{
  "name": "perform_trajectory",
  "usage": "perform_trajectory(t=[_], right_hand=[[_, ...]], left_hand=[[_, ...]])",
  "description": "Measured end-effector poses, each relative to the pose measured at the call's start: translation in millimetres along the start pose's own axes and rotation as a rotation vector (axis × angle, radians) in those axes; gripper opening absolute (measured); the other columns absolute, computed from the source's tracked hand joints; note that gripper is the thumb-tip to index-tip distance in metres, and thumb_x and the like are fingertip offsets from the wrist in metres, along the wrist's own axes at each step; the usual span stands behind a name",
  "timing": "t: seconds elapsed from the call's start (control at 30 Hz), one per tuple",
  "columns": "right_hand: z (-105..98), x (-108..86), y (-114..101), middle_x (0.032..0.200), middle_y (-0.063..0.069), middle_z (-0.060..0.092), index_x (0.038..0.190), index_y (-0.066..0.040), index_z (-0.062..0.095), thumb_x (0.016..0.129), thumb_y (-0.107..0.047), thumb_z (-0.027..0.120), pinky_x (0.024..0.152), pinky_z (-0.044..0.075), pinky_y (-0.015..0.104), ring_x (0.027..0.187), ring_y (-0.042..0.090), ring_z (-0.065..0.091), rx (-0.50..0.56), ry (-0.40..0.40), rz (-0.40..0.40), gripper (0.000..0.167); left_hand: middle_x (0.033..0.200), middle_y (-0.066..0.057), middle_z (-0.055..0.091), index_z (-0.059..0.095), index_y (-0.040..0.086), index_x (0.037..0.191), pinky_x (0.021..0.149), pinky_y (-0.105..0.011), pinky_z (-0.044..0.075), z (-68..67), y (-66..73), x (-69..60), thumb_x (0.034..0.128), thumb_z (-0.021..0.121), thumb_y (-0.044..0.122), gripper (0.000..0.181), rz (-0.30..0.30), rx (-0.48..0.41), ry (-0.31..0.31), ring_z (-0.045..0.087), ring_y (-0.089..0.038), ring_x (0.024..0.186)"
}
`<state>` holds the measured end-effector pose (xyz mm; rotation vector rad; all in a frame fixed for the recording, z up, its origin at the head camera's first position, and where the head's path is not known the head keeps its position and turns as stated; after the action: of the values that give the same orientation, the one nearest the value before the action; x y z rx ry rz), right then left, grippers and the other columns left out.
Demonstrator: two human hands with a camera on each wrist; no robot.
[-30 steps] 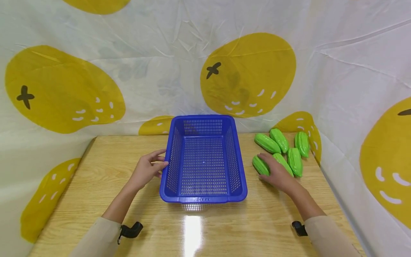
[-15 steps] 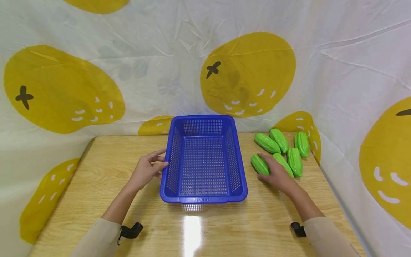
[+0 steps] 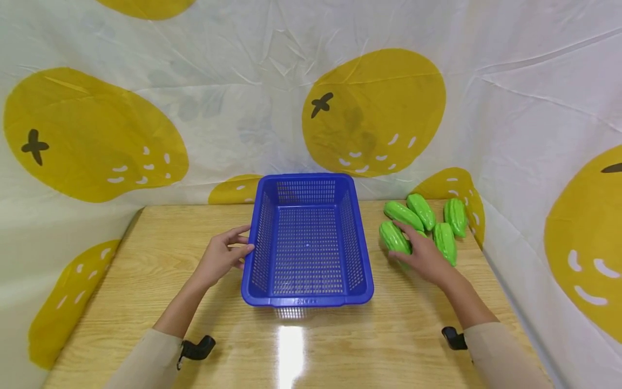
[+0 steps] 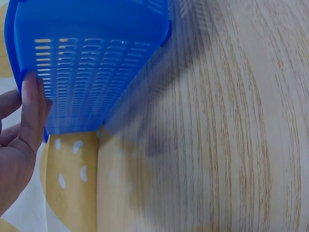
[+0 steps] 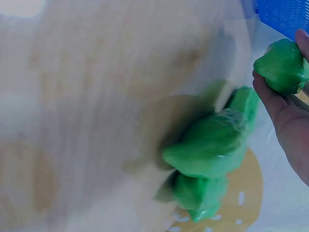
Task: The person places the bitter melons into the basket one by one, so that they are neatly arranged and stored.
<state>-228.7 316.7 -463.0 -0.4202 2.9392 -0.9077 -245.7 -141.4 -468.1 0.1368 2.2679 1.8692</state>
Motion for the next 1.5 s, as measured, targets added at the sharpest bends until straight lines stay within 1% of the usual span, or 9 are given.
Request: perform_trajectory(t=[0.17, 0.27, 0.5, 0.67, 0.8, 0.93, 1.07, 1.23, 1.5], right_hand=[[-11.0, 7.2, -7.6, 0.15, 0.034, 0.046, 0.157, 0.001, 0.035, 0.097, -0.024, 0.075, 0.099, 0.05, 0.071, 0.132, 0.054, 0.048, -0.001, 0.024, -0.022, 0.076], [-16.9, 11.2, -11.7, 0.145, 0.033, 0.049, 0.156, 0.002, 0.036, 0.097, -0.021, 0.075, 0.097, 0.051, 0.069, 0.128, 0.051, 0.05, 0.011, 0.036, -0.036, 0.075], [-26.6, 19.2, -18.8, 0.149, 0.034, 0.043, 0.157, 0.002, 0.034, 0.098, -0.018, 0.074, 0.103, 0.045, 0.077, 0.133, 0.055, 0.044, 0.067, -0.003, -0.036, 0.074], [-32.3, 24.2, -22.2, 0.15, 0.031, 0.043, 0.158, 0.0, 0.034, 0.1, -0.019, 0.071, 0.106, 0.043, 0.077, 0.135, 0.052, 0.043, 0.095, -0.012, -0.048, 0.071], [-39.0, 28.4, -27.7, 0.15, 0.03, 0.045, 0.158, -0.003, 0.035, 0.101, -0.021, 0.07, 0.107, 0.044, 0.076, 0.136, 0.052, 0.044, 0.082, -0.013, -0.061, 0.069], [-46.1, 36.2, -36.7, 0.151, 0.028, 0.047, 0.158, -0.003, 0.037, 0.101, -0.021, 0.069, 0.108, 0.044, 0.075, 0.137, 0.052, 0.046, 0.064, -0.01, -0.099, 0.068], [-49.8, 44.2, -44.4, 0.157, 0.025, 0.043, 0.159, -0.009, 0.037, 0.102, -0.027, 0.068, 0.108, 0.045, 0.074, 0.139, 0.054, 0.043, 0.05, -0.043, -0.085, 0.067], [-52.1, 52.8, -53.4, 0.159, 0.02, 0.043, 0.161, -0.019, 0.035, 0.103, -0.034, 0.065, 0.102, 0.049, 0.07, 0.139, 0.049, 0.045, 0.017, -0.071, -0.054, 0.067], [-49.0, 67.8, -71.8, 0.162, 0.014, 0.041, 0.162, -0.028, 0.034, 0.104, -0.036, 0.064, 0.108, 0.048, 0.067, 0.14, 0.044, 0.046, 0.02, -0.124, -0.059, 0.066]], left_hand=[[0.117, -0.028, 0.066, 0.053, 0.001, 0.148, 0.06, -0.045, 0.068, -0.2, 0.0, 0.3, 0.0955, 0.072, 0.003, 0.056, -0.002, 0.0, -0.003, 0.071, -0.015, 0.069], [0.117, -0.028, 0.065, 0.052, 0.0, 0.149, 0.059, -0.045, 0.068, -0.4, -0.4, 0.4, 0.0953, 0.073, 0.003, 0.057, -0.005, -0.008, -0.006, 0.071, -0.014, 0.068], [0.116, -0.028, 0.066, 0.052, 0.002, 0.149, 0.058, -0.047, 0.067, -0.1, -0.1, -0.4, 0.0957, 0.072, 0.004, 0.057, -0.001, -0.019, -0.014, 0.072, -0.016, 0.068], [0.116, -0.026, 0.067, 0.053, 0.005, 0.149, 0.055, -0.045, 0.067, 0.4, 1.3, -0.8, 0.096, 0.072, 0.005, 0.057, 0.0, -0.022, -0.015, 0.073, -0.018, 0.072], [0.116, -0.026, 0.068, 0.053, 0.005, 0.15, 0.056, -0.045, 0.067, 0.9, 2.1, -0.6, 0.0962, 0.072, 0.005, 0.057, -0.003, -0.02, -0.017, 0.073, -0.019, 0.072], [0.115, -0.026, 0.068, 0.052, 0.004, 0.15, 0.055, -0.043, 0.067, 0.8, 2.1, -1.3, 0.0962, 0.072, 0.005, 0.057, -0.003, -0.022, -0.017, 0.073, -0.018, 0.072], [0.115, -0.026, 0.067, 0.052, 0.005, 0.15, 0.055, -0.043, 0.067, 0.7, 1.6, -0.8, 0.0962, 0.072, 0.005, 0.057, -0.002, -0.025, -0.018, 0.073, -0.018, 0.072], [0.115, -0.026, 0.068, 0.053, 0.005, 0.149, 0.056, -0.045, 0.067, 0.6, 0.1, 0.5, 0.0962, 0.073, 0.006, 0.057, -0.005, -0.025, -0.022, 0.073, -0.019, 0.072], [0.116, -0.026, 0.068, 0.052, 0.005, 0.15, 0.059, -0.049, 0.067, 0.0, -1.1, 0.8, 0.0962, 0.073, 0.006, 0.057, -0.012, -0.026, -0.021, 0.074, -0.019, 0.072]])
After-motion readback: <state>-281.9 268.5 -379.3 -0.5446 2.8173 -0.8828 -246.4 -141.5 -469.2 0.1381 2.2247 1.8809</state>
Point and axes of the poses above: each hand's wrist, its own x-axis towards the middle knuckle, its own z-axis out of the palm, y = z × x, the point moved 7 cm from there along x, towards the middle knuckle
